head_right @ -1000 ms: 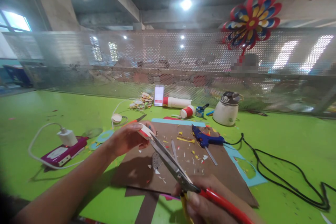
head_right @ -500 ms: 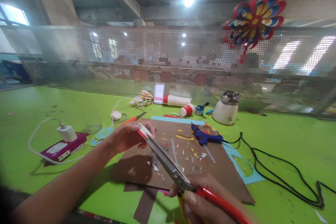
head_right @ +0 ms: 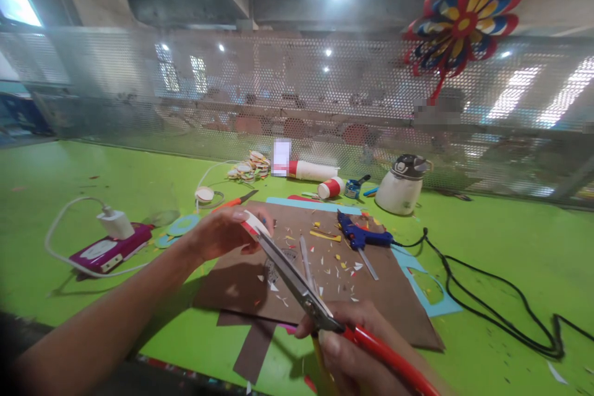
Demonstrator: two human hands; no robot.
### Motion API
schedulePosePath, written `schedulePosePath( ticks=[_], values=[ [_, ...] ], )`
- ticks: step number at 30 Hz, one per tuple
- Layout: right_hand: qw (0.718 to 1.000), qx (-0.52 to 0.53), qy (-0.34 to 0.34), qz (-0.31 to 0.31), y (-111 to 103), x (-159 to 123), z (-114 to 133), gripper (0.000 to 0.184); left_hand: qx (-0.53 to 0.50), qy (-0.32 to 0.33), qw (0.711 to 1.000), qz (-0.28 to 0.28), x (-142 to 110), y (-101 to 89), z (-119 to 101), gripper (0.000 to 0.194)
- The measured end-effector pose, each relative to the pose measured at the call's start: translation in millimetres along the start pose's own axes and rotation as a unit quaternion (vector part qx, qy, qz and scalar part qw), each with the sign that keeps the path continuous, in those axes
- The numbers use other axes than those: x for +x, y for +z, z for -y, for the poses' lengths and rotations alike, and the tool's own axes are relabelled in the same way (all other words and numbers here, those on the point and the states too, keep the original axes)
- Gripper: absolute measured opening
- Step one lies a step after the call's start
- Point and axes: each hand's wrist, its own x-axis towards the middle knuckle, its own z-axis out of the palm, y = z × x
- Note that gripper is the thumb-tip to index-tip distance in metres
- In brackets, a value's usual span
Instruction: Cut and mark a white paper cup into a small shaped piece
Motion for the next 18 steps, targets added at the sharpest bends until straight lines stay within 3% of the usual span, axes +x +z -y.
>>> schedulePosePath(
  ticks=[5, 11, 18],
  values=[
    [0.999, 0.028, 0.006, 0.030, 1.6, 2.5, -4.1, 0.048, 0.012, 0.028, 0.999, -0.009, 0.6, 1.5, -0.1, 0.038],
    [0.996, -0.069, 0.009, -0.051, 3.4, 0.1, 1.8, 0.055, 0.006, 0.040, 0.999, -0.016, 0.8, 2.5, 0.1, 0.037],
    [0.998, -0.045, -0.004, -0.054, 7.2, -0.6, 10.4, 0.046, 0.002, 0.031, 0.999, -0.012, 1.4, 1.8, 2.1, 0.037]
  ],
)
